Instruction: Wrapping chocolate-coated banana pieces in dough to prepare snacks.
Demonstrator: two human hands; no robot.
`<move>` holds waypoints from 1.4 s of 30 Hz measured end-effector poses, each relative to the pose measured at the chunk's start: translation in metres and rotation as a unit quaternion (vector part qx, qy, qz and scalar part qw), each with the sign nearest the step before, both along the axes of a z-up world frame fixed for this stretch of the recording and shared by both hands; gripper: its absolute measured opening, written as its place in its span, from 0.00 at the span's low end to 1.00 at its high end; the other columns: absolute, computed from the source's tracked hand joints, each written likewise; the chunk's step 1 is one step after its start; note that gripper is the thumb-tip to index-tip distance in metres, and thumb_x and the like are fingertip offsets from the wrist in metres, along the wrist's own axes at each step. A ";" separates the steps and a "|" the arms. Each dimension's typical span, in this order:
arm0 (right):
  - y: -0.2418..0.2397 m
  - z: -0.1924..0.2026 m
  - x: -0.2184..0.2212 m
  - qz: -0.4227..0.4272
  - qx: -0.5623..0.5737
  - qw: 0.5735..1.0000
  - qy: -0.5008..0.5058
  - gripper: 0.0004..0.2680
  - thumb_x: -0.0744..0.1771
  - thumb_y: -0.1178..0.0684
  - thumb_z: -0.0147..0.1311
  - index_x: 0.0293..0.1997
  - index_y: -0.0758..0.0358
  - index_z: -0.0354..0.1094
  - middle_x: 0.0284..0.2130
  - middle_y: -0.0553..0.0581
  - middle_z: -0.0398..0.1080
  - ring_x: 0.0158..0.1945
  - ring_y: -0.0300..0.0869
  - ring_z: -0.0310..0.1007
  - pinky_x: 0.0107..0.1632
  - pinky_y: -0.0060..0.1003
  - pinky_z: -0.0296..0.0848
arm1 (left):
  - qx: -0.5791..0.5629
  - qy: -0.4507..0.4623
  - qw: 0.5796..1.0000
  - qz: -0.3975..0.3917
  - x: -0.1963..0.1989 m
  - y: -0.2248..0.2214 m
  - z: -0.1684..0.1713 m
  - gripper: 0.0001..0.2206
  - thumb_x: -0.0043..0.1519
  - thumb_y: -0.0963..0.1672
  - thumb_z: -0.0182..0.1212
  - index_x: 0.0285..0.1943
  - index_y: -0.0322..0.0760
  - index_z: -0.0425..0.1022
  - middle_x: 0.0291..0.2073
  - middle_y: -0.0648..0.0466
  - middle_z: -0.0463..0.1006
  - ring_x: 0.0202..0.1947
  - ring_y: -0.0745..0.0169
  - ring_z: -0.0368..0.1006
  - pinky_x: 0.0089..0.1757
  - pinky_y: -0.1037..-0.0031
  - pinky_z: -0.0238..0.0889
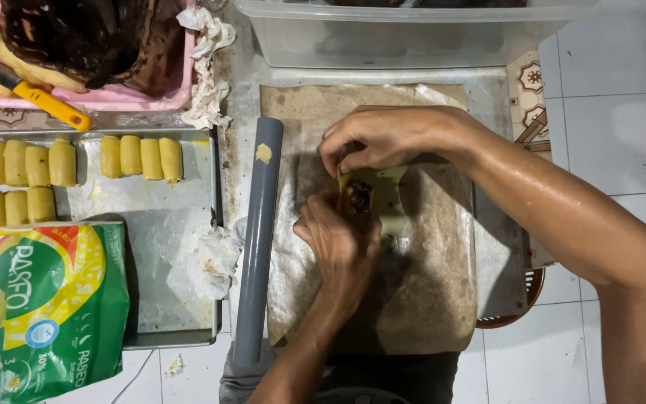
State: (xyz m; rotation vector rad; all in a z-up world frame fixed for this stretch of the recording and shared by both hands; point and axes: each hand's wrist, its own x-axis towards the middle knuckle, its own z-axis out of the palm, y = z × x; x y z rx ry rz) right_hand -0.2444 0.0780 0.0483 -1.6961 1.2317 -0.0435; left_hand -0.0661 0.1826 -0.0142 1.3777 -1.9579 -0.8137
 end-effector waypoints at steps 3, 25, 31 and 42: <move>0.007 0.016 0.001 -0.020 0.024 1.000 -0.001 0.08 0.67 0.61 0.53 0.43 0.53 0.79 0.41 0.54 0.79 0.49 0.49 0.77 0.57 0.51 0.72 | -0.016 0.004 1.000 0.002 0.000 0.000 0.001 0.30 0.41 0.42 0.73 0.51 0.37 0.60 0.37 0.50 0.65 0.43 0.46 0.65 0.52 0.59 0.48; 0.036 0.002 -0.020 -0.067 -0.128 0.982 -0.120 0.06 0.65 0.60 0.58 0.41 0.55 0.79 0.36 0.53 0.78 0.44 0.49 0.74 0.54 0.51 0.69 | -0.174 0.027 0.984 -0.012 0.001 -0.003 0.014 0.16 0.49 0.39 0.65 0.43 0.40 0.64 0.32 0.55 0.63 0.34 0.54 0.64 0.41 0.66 0.50; 0.044 -0.008 -0.022 -0.068 -0.202 0.963 -0.166 0.05 0.65 0.62 0.58 0.39 0.58 0.79 0.34 0.55 0.78 0.45 0.50 0.75 0.54 0.51 0.71 | -0.188 0.042 0.981 -0.020 0.002 -0.003 0.013 0.14 0.52 0.40 0.64 0.43 0.37 0.65 0.31 0.54 0.65 0.34 0.52 0.64 0.39 0.66 0.51; 0.050 -0.011 -0.023 -0.078 -0.250 0.949 -0.174 0.06 0.66 0.64 0.58 0.41 0.59 0.78 0.38 0.54 0.79 0.49 0.49 0.75 0.55 0.49 0.71 | -0.268 0.053 0.961 -0.033 0.000 0.006 -0.010 0.19 0.55 0.35 0.62 0.57 0.29 0.68 0.36 0.48 0.69 0.35 0.49 0.69 0.38 0.64 0.56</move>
